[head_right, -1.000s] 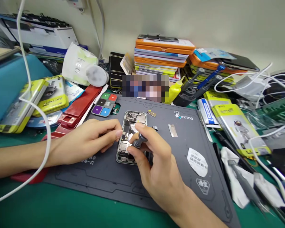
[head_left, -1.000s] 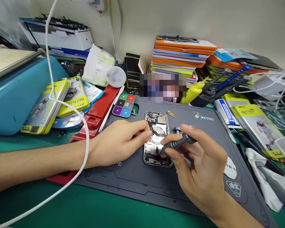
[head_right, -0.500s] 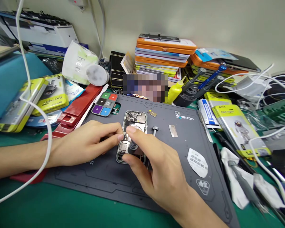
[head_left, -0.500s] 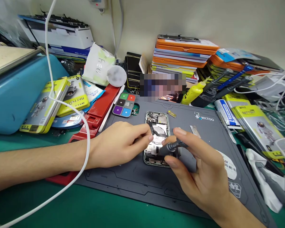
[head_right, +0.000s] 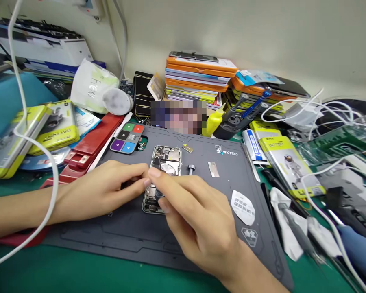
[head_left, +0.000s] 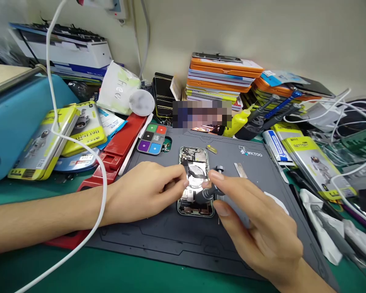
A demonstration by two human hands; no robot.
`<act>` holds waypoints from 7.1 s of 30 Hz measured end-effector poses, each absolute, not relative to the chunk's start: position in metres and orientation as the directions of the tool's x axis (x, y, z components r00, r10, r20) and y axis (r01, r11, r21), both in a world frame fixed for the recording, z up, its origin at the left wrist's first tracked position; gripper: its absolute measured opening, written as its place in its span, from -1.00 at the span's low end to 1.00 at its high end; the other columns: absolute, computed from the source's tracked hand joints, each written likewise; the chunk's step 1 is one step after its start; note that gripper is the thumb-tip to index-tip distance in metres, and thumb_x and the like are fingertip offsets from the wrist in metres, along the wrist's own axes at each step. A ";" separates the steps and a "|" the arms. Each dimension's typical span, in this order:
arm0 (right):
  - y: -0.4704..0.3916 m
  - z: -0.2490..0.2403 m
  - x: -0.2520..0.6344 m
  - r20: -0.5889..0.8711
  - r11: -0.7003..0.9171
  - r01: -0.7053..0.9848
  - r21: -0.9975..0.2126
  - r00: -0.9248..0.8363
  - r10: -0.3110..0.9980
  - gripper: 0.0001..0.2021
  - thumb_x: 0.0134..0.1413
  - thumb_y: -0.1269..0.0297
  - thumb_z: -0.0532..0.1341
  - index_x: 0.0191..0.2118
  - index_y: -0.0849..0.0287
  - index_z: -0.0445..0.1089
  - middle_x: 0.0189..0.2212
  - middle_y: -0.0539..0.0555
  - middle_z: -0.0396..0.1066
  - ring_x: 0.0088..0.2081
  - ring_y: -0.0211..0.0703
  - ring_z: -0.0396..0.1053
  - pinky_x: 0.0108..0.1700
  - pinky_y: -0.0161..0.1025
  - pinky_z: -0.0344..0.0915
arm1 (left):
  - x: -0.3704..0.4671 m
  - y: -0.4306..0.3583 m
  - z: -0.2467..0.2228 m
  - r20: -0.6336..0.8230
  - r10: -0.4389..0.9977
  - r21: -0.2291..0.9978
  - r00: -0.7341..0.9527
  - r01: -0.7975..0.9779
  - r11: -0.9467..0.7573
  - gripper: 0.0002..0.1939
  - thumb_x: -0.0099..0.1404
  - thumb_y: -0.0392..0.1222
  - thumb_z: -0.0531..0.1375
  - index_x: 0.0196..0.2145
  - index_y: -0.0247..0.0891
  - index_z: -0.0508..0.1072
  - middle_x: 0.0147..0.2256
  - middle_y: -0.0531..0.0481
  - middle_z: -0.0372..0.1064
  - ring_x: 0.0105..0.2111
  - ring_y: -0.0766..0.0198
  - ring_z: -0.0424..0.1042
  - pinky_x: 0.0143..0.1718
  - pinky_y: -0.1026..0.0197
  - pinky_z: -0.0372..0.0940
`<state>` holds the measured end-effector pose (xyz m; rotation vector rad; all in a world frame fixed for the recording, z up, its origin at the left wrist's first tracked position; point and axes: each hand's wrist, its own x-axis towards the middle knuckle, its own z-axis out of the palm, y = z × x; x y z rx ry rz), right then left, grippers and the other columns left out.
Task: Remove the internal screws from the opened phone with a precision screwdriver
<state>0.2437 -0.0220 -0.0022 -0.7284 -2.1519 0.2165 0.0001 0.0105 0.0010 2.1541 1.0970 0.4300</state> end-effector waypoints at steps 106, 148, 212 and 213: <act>-0.029 -0.010 0.233 0.603 0.619 0.150 -0.771 -0.142 0.785 -0.23 0.28 0.65 0.23 0.46 -0.14 0.15 -0.01 0.06 0.49 -0.03 -0.16 0.57 -0.05 -0.22 0.64 | -0.001 0.015 0.004 0.053 0.727 0.873 0.684 0.322 -0.367 -0.88 0.50 -0.21 0.31 -0.15 -0.26 0.66 -0.21 0.12 0.63 -0.22 0.41 0.54 -0.20 0.43 0.28; -0.030 -0.009 0.234 0.489 0.491 0.019 -0.871 -0.082 0.869 -0.39 0.38 0.51 0.22 0.41 -0.15 0.20 -0.09 0.07 0.54 -0.03 -0.09 0.57 -0.11 -0.15 0.67 | 0.000 0.015 0.009 -0.059 0.765 0.956 0.641 0.257 -0.142 -0.93 0.42 -0.24 0.36 -0.21 -0.27 0.68 -0.30 0.07 0.63 -0.35 0.38 0.53 -0.28 0.42 0.37; -0.025 -0.007 0.240 0.532 0.541 0.146 -0.828 -0.096 0.841 -0.41 0.38 0.49 0.21 0.42 -0.10 0.25 -0.04 0.14 0.49 -0.15 -0.10 0.53 -0.30 -0.21 0.64 | -0.001 0.011 0.004 -0.065 0.824 0.823 0.562 0.498 -0.274 -0.83 0.50 -0.02 0.27 -0.18 -0.14 0.57 -0.51 0.24 0.44 -0.52 0.44 0.34 -0.51 0.37 0.11; -0.026 -0.008 0.241 0.576 0.588 0.197 -0.784 -0.123 0.808 -0.36 0.34 0.54 0.22 0.43 -0.08 0.23 0.08 0.19 0.45 -0.13 -0.08 0.54 -0.33 -0.20 0.62 | -0.001 0.011 0.004 -0.061 0.829 0.808 0.557 0.515 -0.286 -0.80 0.52 0.00 0.23 -0.19 -0.15 0.56 -0.54 0.24 0.39 -0.55 0.44 0.29 -0.52 0.36 0.08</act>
